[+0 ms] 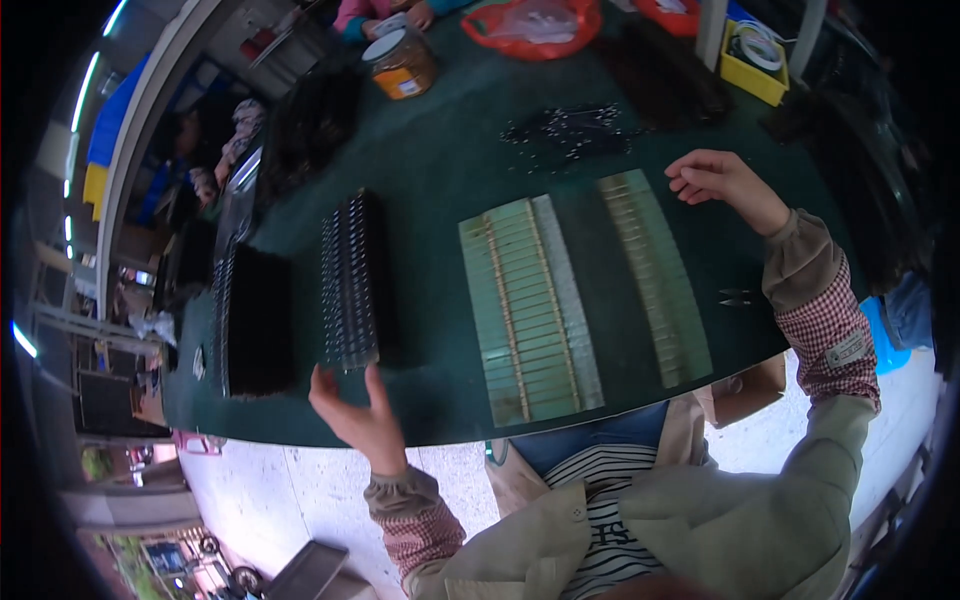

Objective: The person places and organizes small electronic components by hand from a storage tray onto a circuit board assembly fixture.

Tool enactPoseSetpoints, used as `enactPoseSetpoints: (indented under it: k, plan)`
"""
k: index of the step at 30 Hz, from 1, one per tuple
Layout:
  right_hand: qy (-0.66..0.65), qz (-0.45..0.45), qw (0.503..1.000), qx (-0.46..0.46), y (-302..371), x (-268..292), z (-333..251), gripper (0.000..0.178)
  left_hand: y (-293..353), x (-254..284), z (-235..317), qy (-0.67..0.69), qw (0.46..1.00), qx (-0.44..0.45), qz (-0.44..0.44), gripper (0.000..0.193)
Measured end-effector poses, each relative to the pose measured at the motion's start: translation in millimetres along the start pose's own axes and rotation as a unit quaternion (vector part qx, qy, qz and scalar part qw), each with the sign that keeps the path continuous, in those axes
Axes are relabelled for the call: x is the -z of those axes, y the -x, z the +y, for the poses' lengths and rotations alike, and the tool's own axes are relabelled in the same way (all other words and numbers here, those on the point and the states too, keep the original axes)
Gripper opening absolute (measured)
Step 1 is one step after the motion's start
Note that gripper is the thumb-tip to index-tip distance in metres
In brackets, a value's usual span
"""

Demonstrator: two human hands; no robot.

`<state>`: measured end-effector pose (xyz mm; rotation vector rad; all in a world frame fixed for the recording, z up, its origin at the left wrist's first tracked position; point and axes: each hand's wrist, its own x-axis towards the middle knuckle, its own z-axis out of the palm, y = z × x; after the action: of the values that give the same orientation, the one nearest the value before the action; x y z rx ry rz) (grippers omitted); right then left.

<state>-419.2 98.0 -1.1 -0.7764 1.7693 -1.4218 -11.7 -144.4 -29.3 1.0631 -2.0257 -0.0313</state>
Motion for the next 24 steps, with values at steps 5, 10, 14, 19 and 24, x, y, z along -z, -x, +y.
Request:
enactPoseSetpoints:
  k: [5,10,14,19,24]
  plan:
    - [0.196,0.095,0.975,0.04,22,45,4,0.025,-4,-11,31,0.212,0.976,-0.047,0.011,0.045]
    - [0.327,0.198,0.918,0.103,-13,58,24,0.028,-21,-36,86,0.256,0.93,-0.172,-0.201,0.032]
    - [0.421,0.246,0.864,0.123,-84,29,9,0.042,-17,-51,108,0.323,0.872,-0.259,-0.261,0.028]
    - [0.564,0.283,0.776,-0.008,-168,24,23,0.058,2,-58,115,0.405,0.843,-0.259,-0.242,0.031]
    - [0.614,0.288,0.724,-0.124,-178,11,9,0.067,7,-56,111,0.453,0.825,-0.194,-0.276,0.028]
